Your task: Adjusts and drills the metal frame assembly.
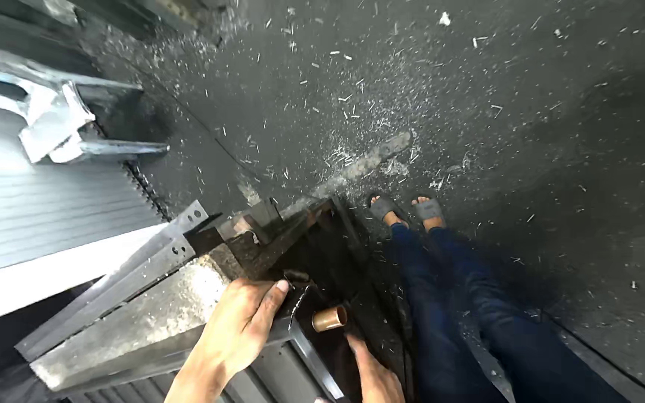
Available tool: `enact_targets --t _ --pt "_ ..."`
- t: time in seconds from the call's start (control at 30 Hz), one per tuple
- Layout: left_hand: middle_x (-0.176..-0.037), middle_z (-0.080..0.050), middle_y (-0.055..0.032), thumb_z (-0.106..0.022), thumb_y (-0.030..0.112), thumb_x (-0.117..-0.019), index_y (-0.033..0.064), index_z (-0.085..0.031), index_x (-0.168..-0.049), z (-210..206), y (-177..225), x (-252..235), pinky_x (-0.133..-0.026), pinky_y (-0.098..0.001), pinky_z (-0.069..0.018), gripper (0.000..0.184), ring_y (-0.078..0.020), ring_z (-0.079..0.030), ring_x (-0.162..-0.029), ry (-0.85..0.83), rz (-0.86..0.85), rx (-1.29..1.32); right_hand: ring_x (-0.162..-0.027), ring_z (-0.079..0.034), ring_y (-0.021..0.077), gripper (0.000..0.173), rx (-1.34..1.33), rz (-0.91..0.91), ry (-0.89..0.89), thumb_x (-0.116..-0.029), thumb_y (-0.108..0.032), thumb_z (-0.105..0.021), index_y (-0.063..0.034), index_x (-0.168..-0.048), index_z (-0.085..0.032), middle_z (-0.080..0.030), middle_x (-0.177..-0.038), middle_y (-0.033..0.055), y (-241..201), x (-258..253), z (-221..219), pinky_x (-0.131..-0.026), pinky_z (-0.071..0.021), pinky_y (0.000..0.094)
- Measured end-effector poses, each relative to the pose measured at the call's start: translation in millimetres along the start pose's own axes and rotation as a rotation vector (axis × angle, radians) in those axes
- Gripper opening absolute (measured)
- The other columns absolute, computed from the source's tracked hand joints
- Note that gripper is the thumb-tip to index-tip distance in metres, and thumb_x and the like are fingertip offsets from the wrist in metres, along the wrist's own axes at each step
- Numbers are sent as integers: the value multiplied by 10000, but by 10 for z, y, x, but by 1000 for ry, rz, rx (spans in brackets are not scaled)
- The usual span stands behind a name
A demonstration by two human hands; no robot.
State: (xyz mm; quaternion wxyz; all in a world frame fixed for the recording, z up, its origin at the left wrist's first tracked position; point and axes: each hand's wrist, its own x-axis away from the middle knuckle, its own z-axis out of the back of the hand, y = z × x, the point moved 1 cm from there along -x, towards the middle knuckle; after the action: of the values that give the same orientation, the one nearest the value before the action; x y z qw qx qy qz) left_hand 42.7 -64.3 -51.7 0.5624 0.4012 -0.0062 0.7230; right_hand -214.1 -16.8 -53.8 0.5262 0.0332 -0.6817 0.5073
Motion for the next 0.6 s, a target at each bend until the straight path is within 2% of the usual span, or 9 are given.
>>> enact_targets --t 0.07,0.17,0.2,0.23,0.3,0.37,0.43,0.53,0.6 --pt "-553 -511 128 -317 430 -1066 239 -606 -652 -18 -14 11 -568 -305 -447 540 -21 -543 -563 2 9 16 -915 -751 288 838 4 -34 -27 -796 -487 -820 -27 -1440 -543 -737 -1194 129 -46 -23 21 -761 -608 538" --pt "-575 -547 129 -320 422 -1054 243 -650 -683 6 -24 -9 -567 -311 -455 527 -21 -564 -583 -32 99 66 -946 -757 265 757 -41 0 32 -771 -364 -856 -11 -1390 -600 -743 -1195 127 -28 -25 -8 -792 -620 499" --pt "-667 -650 109 -315 443 -1054 226 -727 -777 49 -4 -62 -646 -346 -524 542 -45 -645 -679 -82 182 115 -955 -758 261 739 -54 16 52 -755 -318 -862 0 -1374 -614 -745 -1194 130 -9 -25 -15 -800 -623 492" --pt "-860 -757 73 -293 447 -1066 193 -781 -967 121 31 -161 -800 -378 -596 559 -78 -720 -855 -156 261 187 -961 -758 263 730 -63 24 60 -740 -281 -865 7 -1366 -621 -744 -1197 134 7 -21 -16 -803 -625 489" --pt "-1132 -763 -4 -263 410 -1085 112 -703 -1246 283 93 -507 -957 -409 -585 555 -155 -720 -1055 -227 362 315 -968 -758 274 729 -68 20 40 -737 -251 -860 13 -1372 -617 -740 -1208 143 15 -16 -7 -808 -623 494" --pt "-1271 -710 -59 -222 376 -1097 78 -604 -1370 429 114 -976 -1032 -423 -535 556 -205 -685 -1154 -240 432 434 -953 -759 276 728 -73 19 23 -731 -237 -859 15 -1370 -616 -741 -1199 145 11 -36 3 -791 -622 498" --pt "-1317 -684 -74 -143 413 -1106 129 -522 -1455 295 148 -1218 -1028 -437 -536 589 -234 -678 -1172 -253 482 571 -932 -761 280 738 -88 28 23 -707 -222 -868 29 -1356 -623 -743 -1184 155 11 -35 25 -768 -625 499" --pt "-1258 -712 -106 -208 530 -1089 230 -434 -1543 -397 257 -936 -917 -468 -593 590 -285 -723 -1058 -399 580 826 -908 -763 282 739 -85 47 35 -681 -227 -876 48 -1326 -639 -749 -1153 167 24 -54 112 -748 -626 487" --pt "-1253 -685 -186 -172 471 -1107 172 -416 -1546 -485 246 -911 -929 -514 -592 585 -359 -721 -1044 -394 724 920 -871 -763 275 733 -99 48 43 -668 -214 -879 46 -1313 -647 -754 -1125 163 32 -44 107 -716 -628 478"
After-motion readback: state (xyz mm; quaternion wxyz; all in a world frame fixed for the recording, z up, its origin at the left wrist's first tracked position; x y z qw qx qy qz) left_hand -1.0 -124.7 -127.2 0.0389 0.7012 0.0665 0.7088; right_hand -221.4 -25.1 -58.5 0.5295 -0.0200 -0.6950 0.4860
